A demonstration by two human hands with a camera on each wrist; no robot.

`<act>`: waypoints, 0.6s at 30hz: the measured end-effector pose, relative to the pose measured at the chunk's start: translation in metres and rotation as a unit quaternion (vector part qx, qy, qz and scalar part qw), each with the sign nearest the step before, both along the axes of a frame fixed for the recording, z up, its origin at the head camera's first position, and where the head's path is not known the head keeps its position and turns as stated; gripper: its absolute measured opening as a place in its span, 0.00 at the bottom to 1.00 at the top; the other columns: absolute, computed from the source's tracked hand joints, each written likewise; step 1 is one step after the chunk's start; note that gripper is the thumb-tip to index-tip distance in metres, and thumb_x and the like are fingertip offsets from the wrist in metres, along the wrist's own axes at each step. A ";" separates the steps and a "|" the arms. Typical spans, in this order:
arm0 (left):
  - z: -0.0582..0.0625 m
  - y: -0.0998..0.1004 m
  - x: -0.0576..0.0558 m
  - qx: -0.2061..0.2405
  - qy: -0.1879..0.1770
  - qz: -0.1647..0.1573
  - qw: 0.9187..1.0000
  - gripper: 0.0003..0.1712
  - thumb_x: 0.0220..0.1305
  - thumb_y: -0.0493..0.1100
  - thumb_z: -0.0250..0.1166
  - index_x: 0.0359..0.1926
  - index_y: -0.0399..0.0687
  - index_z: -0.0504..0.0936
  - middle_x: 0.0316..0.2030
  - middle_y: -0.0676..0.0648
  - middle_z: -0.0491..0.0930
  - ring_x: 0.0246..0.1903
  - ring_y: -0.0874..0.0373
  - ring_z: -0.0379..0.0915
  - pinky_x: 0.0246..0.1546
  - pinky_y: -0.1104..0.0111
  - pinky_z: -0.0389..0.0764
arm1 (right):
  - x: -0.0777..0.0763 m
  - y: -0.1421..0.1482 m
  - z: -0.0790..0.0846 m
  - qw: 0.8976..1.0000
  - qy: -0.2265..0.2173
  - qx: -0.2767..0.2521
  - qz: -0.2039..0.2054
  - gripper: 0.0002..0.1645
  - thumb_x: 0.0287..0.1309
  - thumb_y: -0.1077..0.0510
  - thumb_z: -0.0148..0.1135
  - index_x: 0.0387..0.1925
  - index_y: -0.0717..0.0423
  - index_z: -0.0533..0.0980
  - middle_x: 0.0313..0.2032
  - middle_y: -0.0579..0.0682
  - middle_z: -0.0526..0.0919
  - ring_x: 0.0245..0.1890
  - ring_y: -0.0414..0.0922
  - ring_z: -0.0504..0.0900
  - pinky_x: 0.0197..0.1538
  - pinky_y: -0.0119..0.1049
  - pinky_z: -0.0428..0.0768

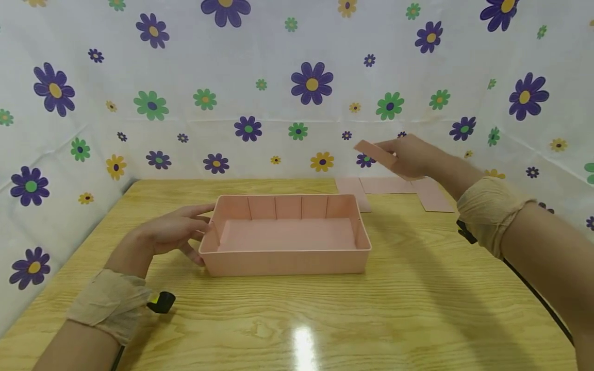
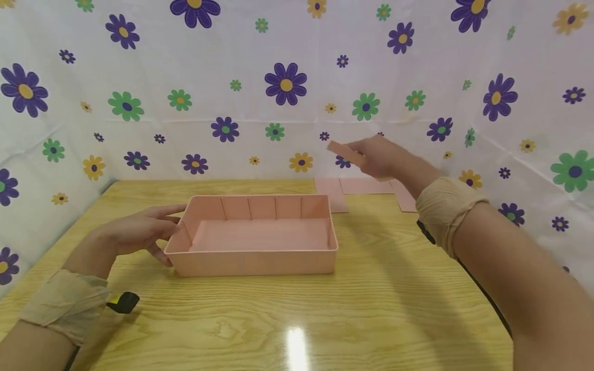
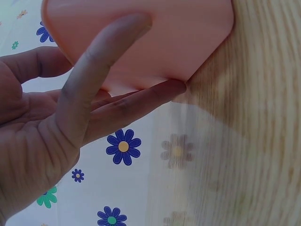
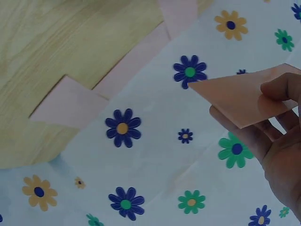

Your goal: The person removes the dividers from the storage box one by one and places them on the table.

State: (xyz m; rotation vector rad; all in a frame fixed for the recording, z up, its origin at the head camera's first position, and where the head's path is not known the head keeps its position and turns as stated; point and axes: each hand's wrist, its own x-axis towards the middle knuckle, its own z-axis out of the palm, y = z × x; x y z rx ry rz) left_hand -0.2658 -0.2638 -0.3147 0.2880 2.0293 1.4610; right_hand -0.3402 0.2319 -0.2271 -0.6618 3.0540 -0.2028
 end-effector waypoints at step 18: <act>-0.001 -0.001 0.000 0.000 0.004 -0.006 1.000 0.43 0.74 0.37 0.50 0.81 0.54 0.39 0.72 0.30 0.57 0.60 0.37 0.73 0.40 0.41 0.85 | 0.016 0.048 -0.106 0.988 0.065 0.120 0.074 0.39 0.53 0.76 0.57 0.65 0.45 0.75 0.46 0.59 0.87 0.42 0.58 0.85 0.27 0.40 0.80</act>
